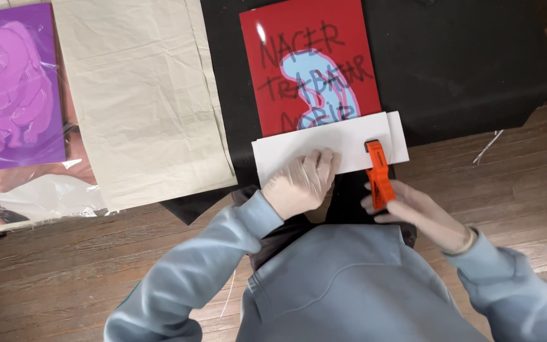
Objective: Prepping and wrapping a piece of artwork using paper and clamps.
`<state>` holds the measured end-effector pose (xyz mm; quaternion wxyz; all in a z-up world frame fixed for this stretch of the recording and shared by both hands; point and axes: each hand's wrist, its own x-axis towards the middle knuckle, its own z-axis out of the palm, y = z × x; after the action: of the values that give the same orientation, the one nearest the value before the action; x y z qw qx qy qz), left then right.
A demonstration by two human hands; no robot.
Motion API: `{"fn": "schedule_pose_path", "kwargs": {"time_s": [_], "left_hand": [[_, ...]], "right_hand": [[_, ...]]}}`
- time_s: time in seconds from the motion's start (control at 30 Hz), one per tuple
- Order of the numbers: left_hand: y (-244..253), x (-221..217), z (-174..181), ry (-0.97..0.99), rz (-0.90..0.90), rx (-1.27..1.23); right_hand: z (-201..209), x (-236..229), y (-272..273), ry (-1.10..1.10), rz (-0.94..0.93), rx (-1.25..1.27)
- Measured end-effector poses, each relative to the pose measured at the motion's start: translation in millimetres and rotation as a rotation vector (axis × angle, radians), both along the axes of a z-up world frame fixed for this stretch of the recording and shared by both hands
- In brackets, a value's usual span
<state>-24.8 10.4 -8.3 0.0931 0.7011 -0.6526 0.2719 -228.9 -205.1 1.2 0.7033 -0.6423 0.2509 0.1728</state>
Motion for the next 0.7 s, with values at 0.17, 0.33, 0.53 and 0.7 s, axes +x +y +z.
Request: {"fn": "schedule_pose_path", "kwargs": {"time_s": [0.17,0.33,0.53,0.7], "left_hand": [[-3.2,-0.4,-8.0,-0.004,0.029,-0.027],[-1.1,-1.6,-2.2,0.026,0.005,-0.004],[-2.0,-0.6,5.4,0.067,0.010,-0.017],[1.8,-3.6,12.6,-0.003,0.071,0.066]], "right_hand": [[-16.3,20.3,-13.2,0.023,-0.243,0.053],[-37.2,35.0,-15.4,-0.025,-0.453,0.141],[2.6,33.4,-45.5,0.092,-0.101,-0.441],[76.5,87.5,-86.1,0.117,-0.040,-0.952]]}}
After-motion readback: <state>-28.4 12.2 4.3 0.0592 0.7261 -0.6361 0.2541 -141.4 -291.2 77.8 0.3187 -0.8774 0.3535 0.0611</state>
